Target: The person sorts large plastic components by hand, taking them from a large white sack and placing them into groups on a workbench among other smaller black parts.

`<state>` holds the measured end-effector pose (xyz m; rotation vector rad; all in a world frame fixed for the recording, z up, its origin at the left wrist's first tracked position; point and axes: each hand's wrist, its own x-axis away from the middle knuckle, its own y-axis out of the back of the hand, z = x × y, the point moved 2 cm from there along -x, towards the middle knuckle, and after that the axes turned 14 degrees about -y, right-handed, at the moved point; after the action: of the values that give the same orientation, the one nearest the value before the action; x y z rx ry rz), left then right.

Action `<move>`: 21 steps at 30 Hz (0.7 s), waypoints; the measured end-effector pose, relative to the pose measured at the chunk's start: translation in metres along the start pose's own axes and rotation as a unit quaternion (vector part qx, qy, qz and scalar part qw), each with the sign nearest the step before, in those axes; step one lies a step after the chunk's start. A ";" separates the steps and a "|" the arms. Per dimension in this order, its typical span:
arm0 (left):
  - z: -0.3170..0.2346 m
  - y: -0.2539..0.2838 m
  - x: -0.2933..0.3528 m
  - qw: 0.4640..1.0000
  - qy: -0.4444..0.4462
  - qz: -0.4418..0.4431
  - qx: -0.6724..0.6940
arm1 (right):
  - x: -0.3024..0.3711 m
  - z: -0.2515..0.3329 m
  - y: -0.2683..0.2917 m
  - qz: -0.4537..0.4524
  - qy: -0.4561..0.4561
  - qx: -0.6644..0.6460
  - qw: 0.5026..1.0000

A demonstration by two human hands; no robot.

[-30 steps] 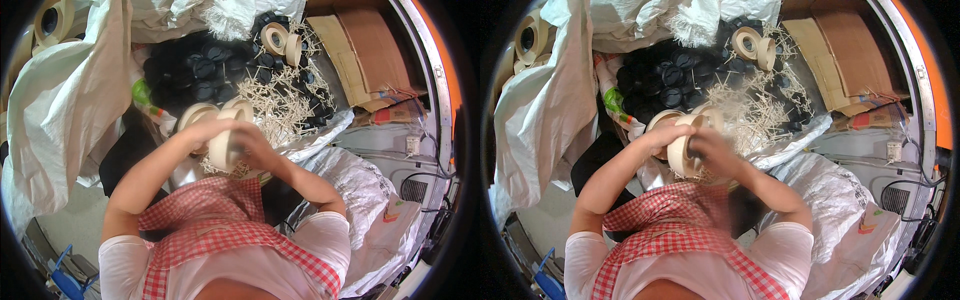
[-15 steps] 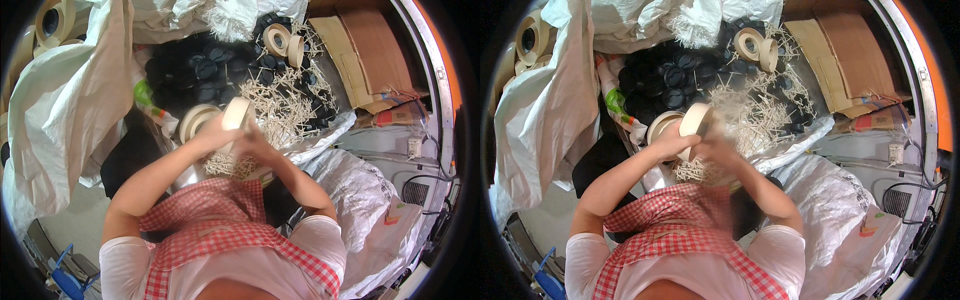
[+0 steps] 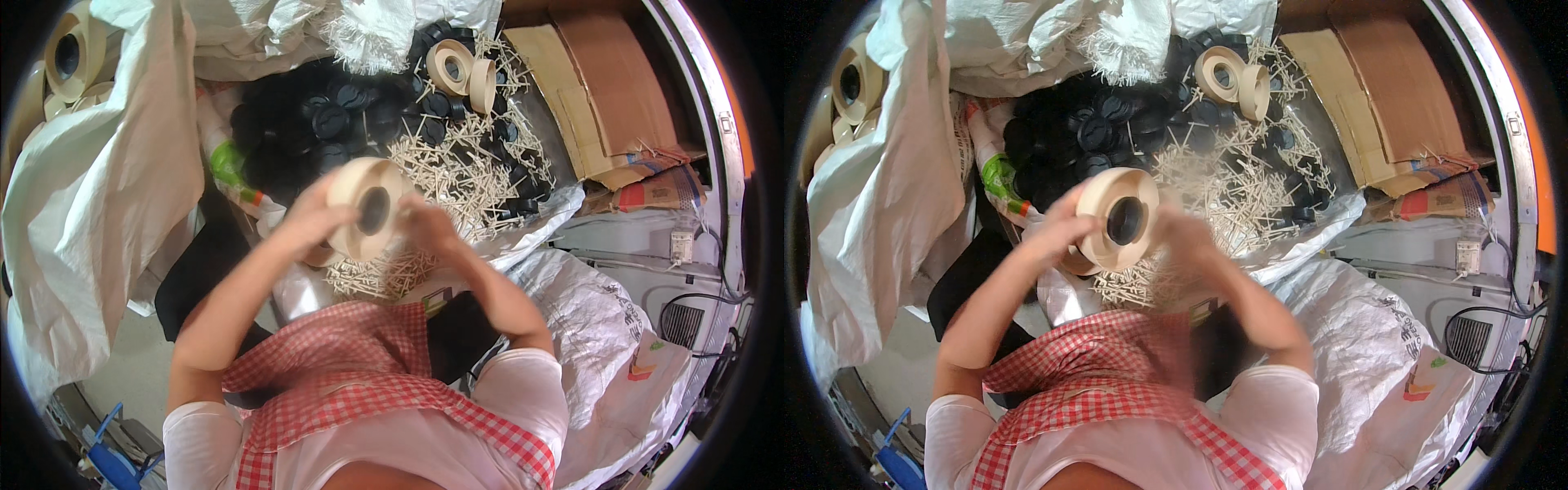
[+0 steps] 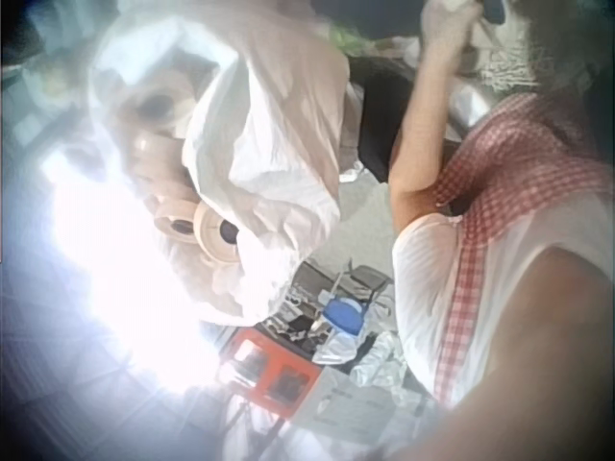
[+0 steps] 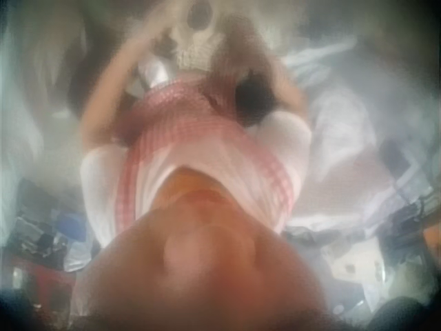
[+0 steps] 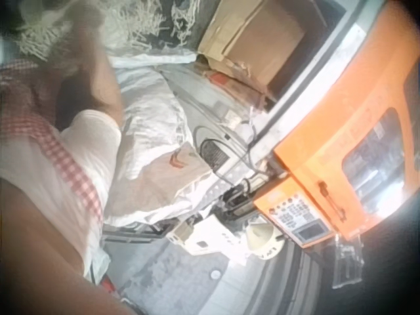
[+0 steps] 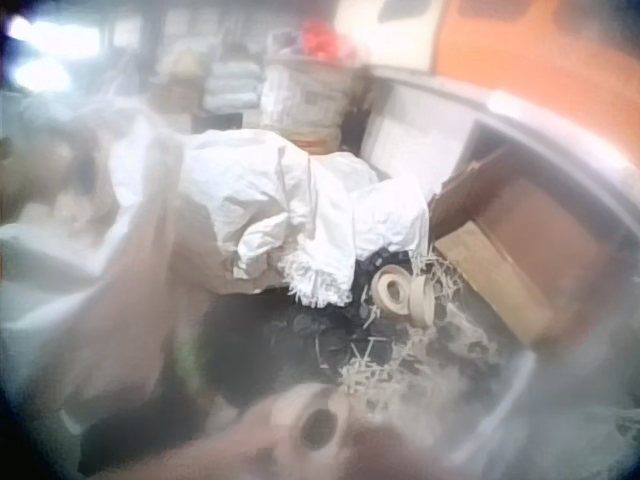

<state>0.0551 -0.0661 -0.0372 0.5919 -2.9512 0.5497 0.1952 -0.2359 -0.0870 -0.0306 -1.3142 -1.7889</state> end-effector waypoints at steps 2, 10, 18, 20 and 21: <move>0.005 0.024 -0.007 0.993 0.059 -0.070 -0.077 | -0.065 -0.059 0.024 -0.177 -0.025 -0.067 0.982; 0.008 0.044 -0.012 0.833 -0.021 0.046 -0.552 | -0.229 -0.159 0.133 -0.324 -0.158 0.107 0.927; 0.009 0.028 -0.018 0.776 -0.062 0.047 -0.627 | -0.150 -0.081 0.102 -0.503 0.062 -0.282 0.815; 0.013 0.026 -0.023 0.937 -0.134 -0.066 -0.316 | -0.083 -0.023 0.067 -0.317 0.096 -0.399 0.855; 0.013 0.012 -0.024 0.980 -0.123 -0.123 -0.101 | -0.053 -0.002 0.051 -0.245 0.124 -0.370 0.887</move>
<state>0.0728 -0.0522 -0.0567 1.0471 -3.0356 0.1614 0.2614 -0.2067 -0.0756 0.1172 -0.4051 -2.5405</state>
